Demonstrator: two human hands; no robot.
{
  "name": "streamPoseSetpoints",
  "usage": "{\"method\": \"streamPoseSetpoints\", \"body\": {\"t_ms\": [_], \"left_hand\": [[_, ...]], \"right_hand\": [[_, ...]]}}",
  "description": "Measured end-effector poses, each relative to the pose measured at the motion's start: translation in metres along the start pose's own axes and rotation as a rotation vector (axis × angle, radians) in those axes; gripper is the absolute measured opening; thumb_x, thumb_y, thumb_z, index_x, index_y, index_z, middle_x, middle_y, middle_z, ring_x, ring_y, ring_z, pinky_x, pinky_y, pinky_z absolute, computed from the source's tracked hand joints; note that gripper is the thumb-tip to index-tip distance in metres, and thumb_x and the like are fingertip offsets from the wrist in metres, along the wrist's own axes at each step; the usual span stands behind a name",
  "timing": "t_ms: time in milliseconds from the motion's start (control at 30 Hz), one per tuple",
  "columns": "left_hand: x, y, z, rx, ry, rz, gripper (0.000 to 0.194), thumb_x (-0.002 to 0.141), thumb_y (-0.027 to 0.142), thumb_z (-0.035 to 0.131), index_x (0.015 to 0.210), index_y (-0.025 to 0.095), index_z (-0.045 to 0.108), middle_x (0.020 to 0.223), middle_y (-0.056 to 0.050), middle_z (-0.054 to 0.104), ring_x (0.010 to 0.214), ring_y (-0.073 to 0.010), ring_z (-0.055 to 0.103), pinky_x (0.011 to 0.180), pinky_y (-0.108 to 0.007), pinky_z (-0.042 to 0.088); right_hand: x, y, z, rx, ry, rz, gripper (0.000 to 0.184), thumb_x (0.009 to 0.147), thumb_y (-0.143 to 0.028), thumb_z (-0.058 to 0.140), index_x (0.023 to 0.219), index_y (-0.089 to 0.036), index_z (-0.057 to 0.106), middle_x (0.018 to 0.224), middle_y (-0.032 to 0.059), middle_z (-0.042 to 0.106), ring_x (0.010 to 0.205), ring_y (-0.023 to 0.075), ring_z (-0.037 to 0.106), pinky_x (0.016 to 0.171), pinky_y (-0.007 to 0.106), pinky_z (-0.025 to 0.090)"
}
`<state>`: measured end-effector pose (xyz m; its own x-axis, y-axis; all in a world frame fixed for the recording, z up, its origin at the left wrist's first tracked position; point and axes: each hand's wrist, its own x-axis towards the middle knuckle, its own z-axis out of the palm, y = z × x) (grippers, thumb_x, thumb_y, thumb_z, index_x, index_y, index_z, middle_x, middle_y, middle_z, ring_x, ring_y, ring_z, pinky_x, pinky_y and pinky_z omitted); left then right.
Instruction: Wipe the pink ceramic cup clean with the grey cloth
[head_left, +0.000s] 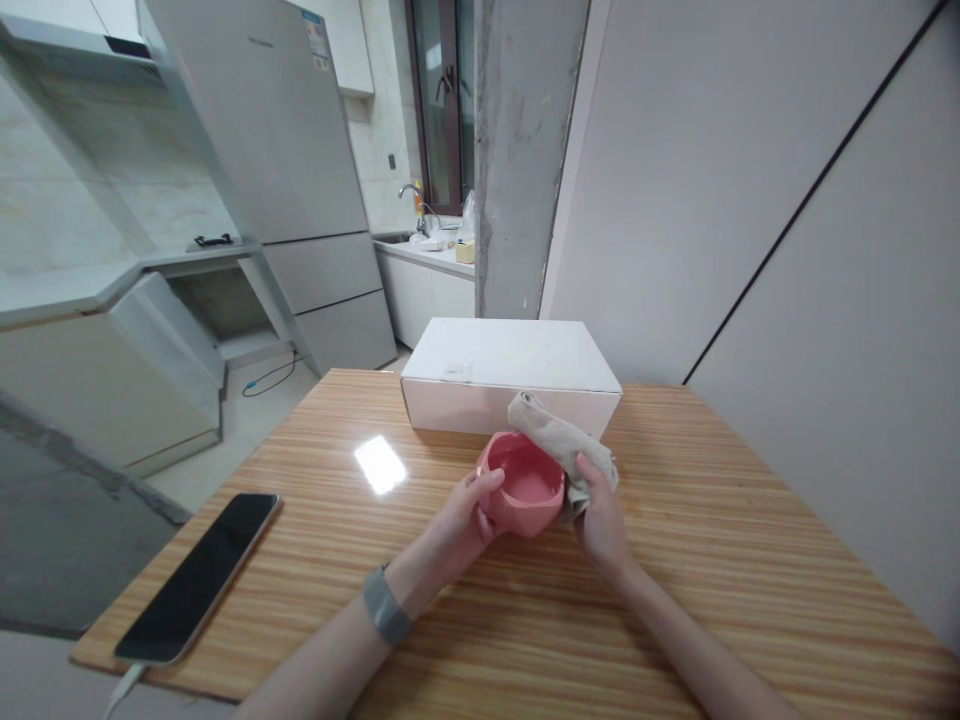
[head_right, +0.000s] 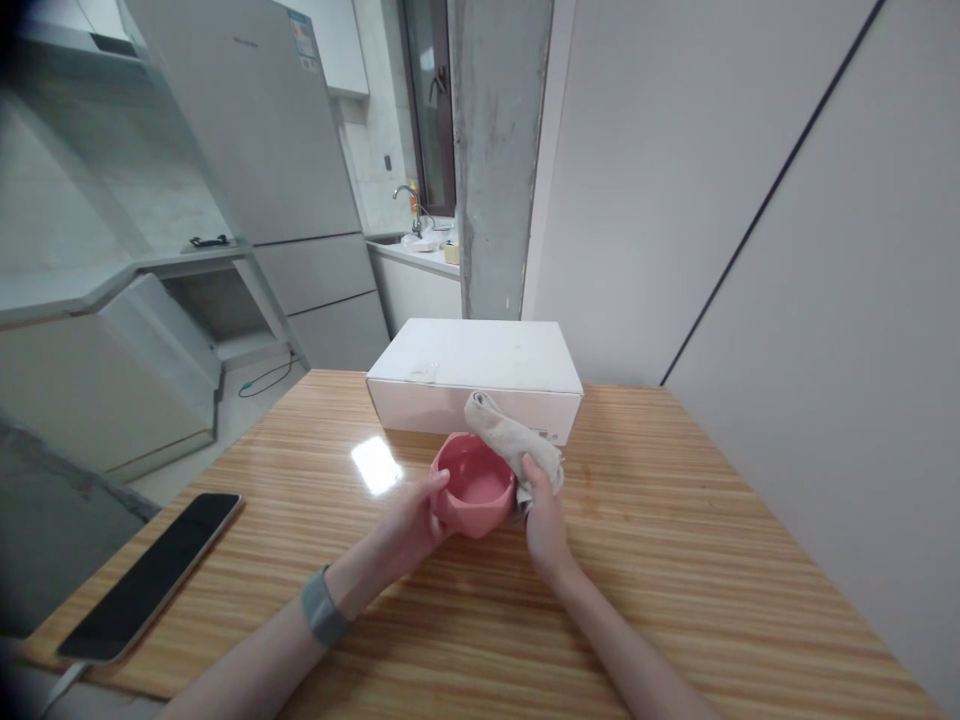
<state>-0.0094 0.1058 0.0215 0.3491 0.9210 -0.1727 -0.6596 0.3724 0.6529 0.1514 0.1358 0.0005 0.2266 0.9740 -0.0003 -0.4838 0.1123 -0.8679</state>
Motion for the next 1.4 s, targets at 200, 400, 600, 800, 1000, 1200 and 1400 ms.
{"method": "streamPoseSetpoints", "body": {"t_ms": [200,400,600,800,1000,1200,1400], "left_hand": [[-0.004,0.008,0.001,0.030,-0.032,-0.280,0.062,0.088,0.062,0.045,0.111,0.010,0.068,0.096,-0.012,0.074,0.082,-0.0201,0.068,0.069,-0.027,0.051],[-0.002,-0.001,-0.003,0.043,0.000,-0.188,0.036,0.086,0.043,0.062,0.105,0.014,0.070,0.105,-0.008,0.073,0.096,-0.0200,0.065,0.089,-0.028,0.046],[0.006,-0.008,-0.003,-0.040,0.061,-0.078,0.035,0.086,0.041,0.059,0.106,0.014,0.069,0.105,-0.007,0.073,0.094,-0.0202,0.066,0.088,-0.029,0.048],[0.005,-0.005,-0.005,-0.057,0.029,-0.005,0.043,0.088,0.044,0.056,0.123,0.018,0.061,0.119,-0.008,0.068,0.098,-0.0210,0.066,0.077,-0.027,0.053],[0.000,-0.006,-0.001,0.017,-0.142,-0.141,0.049,0.090,0.047,0.051,0.126,0.014,0.060,0.123,-0.012,0.065,0.113,-0.0245,0.060,0.088,-0.030,0.049],[0.001,0.005,-0.002,0.101,-0.081,-0.099,0.046,0.090,0.048,0.052,0.115,0.013,0.066,0.115,-0.010,0.069,0.108,-0.0235,0.061,0.089,-0.029,0.046],[-0.001,0.018,-0.015,0.247,0.096,-0.137,0.031,0.086,0.034,0.059,0.104,0.010,0.070,0.097,-0.009,0.074,0.092,-0.0231,0.066,0.072,-0.025,0.050]], "right_hand": [[-0.009,-0.014,0.007,0.047,0.030,0.012,0.027,0.073,-0.045,0.068,0.087,-0.023,0.073,0.095,-0.0010,0.077,0.103,0.0245,0.068,0.097,0.037,0.050],[-0.020,-0.027,0.013,-0.033,-0.082,0.191,0.030,0.068,-0.047,0.071,0.081,-0.021,0.075,0.090,0.0023,0.078,0.100,0.0281,0.069,0.091,0.036,0.053],[-0.014,-0.022,0.010,-0.003,-0.126,0.124,0.030,0.073,-0.046,0.069,0.089,-0.023,0.074,0.093,0.0020,0.078,0.106,0.0279,0.067,0.098,0.040,0.049],[-0.008,-0.004,0.004,-0.012,-0.039,-0.022,0.037,0.077,-0.045,0.068,0.108,-0.023,0.070,0.115,-0.0002,0.073,0.120,0.0224,0.059,0.109,0.038,0.038],[-0.005,-0.008,-0.001,-0.011,-0.083,0.050,0.031,0.080,-0.046,0.067,0.101,-0.024,0.072,0.111,-0.0017,0.074,0.124,0.0227,0.055,0.112,0.040,0.034],[-0.010,-0.025,0.005,0.049,-0.139,0.199,0.032,0.070,-0.049,0.073,0.090,-0.023,0.074,0.094,0.0018,0.078,0.107,0.0285,0.067,0.095,0.040,0.052],[-0.015,-0.045,0.012,0.079,-0.181,0.398,0.035,0.073,-0.052,0.070,0.089,-0.020,0.074,0.092,0.0070,0.079,0.102,0.0309,0.069,0.087,0.041,0.057]]}}
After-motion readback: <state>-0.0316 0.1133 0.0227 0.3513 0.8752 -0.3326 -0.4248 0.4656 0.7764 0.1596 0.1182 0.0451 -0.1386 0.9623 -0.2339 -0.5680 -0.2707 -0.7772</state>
